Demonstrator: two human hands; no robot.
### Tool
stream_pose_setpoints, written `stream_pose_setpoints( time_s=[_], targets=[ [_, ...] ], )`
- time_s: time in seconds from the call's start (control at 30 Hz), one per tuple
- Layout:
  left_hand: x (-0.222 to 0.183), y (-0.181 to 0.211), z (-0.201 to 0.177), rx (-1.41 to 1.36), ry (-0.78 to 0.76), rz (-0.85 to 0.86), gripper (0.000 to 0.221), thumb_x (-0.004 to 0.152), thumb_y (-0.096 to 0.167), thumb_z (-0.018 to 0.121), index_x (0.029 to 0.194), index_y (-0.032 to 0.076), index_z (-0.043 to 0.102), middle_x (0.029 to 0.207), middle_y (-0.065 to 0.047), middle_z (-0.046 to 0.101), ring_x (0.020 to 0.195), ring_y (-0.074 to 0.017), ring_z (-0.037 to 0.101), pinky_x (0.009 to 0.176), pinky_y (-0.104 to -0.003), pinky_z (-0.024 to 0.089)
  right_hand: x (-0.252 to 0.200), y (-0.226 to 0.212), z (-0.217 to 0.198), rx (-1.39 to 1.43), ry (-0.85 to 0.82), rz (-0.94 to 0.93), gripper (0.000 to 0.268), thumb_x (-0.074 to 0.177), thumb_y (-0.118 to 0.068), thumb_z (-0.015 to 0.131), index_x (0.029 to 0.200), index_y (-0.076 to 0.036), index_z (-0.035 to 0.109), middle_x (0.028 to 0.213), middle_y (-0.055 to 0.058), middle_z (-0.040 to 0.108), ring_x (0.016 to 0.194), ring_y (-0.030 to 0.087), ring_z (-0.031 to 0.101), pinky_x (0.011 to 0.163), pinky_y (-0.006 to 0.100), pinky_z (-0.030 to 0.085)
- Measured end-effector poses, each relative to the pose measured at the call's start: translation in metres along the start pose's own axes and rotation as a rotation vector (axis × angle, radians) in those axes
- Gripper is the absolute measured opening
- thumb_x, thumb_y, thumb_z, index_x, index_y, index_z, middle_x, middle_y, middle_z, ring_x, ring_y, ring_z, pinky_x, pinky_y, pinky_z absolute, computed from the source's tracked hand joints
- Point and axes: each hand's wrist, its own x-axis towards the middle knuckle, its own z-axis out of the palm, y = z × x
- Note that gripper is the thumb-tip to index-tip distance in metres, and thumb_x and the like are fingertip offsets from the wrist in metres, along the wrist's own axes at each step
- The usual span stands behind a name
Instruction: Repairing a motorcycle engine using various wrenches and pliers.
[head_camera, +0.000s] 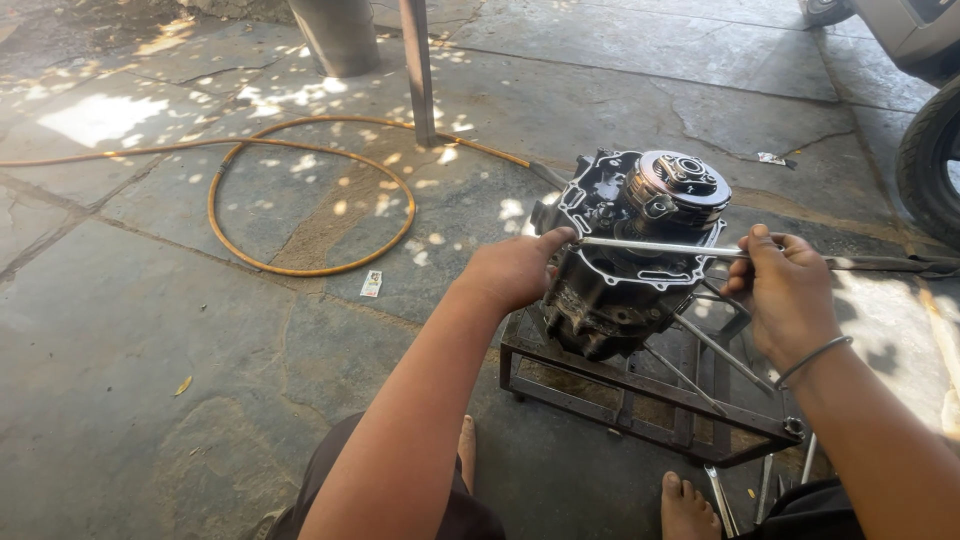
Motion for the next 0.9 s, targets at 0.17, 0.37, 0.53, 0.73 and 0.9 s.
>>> stream_pose_setpoints(
  time_s=[0.17, 0.37, 0.53, 0.73, 0.9],
  targets=[
    [-0.004, -0.002, 0.0, 0.069, 0.03, 0.043, 0.058, 0.1, 0.028, 0.057, 0.155, 0.035, 0.038, 0.126, -0.006, 0.07, 0.116, -0.0226, 0.068, 0.094, -0.042, 0.055, 0.002, 0.004, 0.005, -0.024, 0.076, -0.08, 0.021, 0.111, -0.027, 0.059, 0.103, -0.007, 0.057, 0.074, 0.001, 0.057, 0.059, 0.009, 0.054, 0.055, 0.025, 0.052],
    [0.016, -0.001, 0.015, 0.073, 0.286, 0.215, 0.057, 0.096, 0.044, 0.062, 0.149, 0.031, 0.045, 0.124, -0.008, 0.064, 0.115, -0.0262, 0.064, 0.093, -0.044, 0.052, 0.005, 0.004, -0.006, 0.06, -0.002, -0.069, 0.033, 0.114, -0.039, 0.054, 0.101, -0.009, 0.055, 0.075, 0.0, 0.057, 0.065, 0.01, 0.055, 0.062, 0.03, 0.051],
    [0.056, 0.026, 0.04, 0.061, 0.444, 0.429, 0.039, 0.093, 0.036, 0.064, 0.13, 0.025, 0.061, 0.117, -0.005, 0.07, 0.113, -0.0276, 0.065, 0.091, -0.051, 0.049, 0.01, 0.006, -0.015, 0.193, -0.123, -0.012, 0.061, 0.107, -0.068, 0.044, 0.108, -0.01, 0.061, 0.069, 0.001, 0.053, 0.062, 0.013, 0.051, 0.065, 0.034, 0.047],
    [0.072, 0.036, 0.063, 0.153, 0.533, 0.511, 0.02, 0.095, 0.006, 0.058, 0.115, 0.009, 0.064, 0.1, -0.01, 0.072, 0.093, -0.029, 0.074, 0.073, -0.041, 0.06, 0.007, 0.009, -0.024, 0.398, -0.372, -0.018, 0.086, 0.099, -0.083, 0.032, 0.126, -0.009, 0.066, 0.071, 0.002, 0.055, 0.065, 0.015, 0.053, 0.067, 0.034, 0.046],
    [0.073, 0.031, 0.071, 0.178, 0.629, 0.563, 0.02, 0.093, 0.005, 0.059, 0.112, 0.005, 0.062, 0.095, -0.011, 0.071, 0.088, -0.0285, 0.075, 0.068, -0.039, 0.06, 0.031, 0.041, -0.033, 0.471, -0.203, 0.054, 0.098, 0.095, -0.09, 0.025, 0.123, -0.006, 0.067, 0.075, 0.003, 0.059, 0.069, 0.017, 0.058, 0.067, 0.035, 0.049]
  ],
)
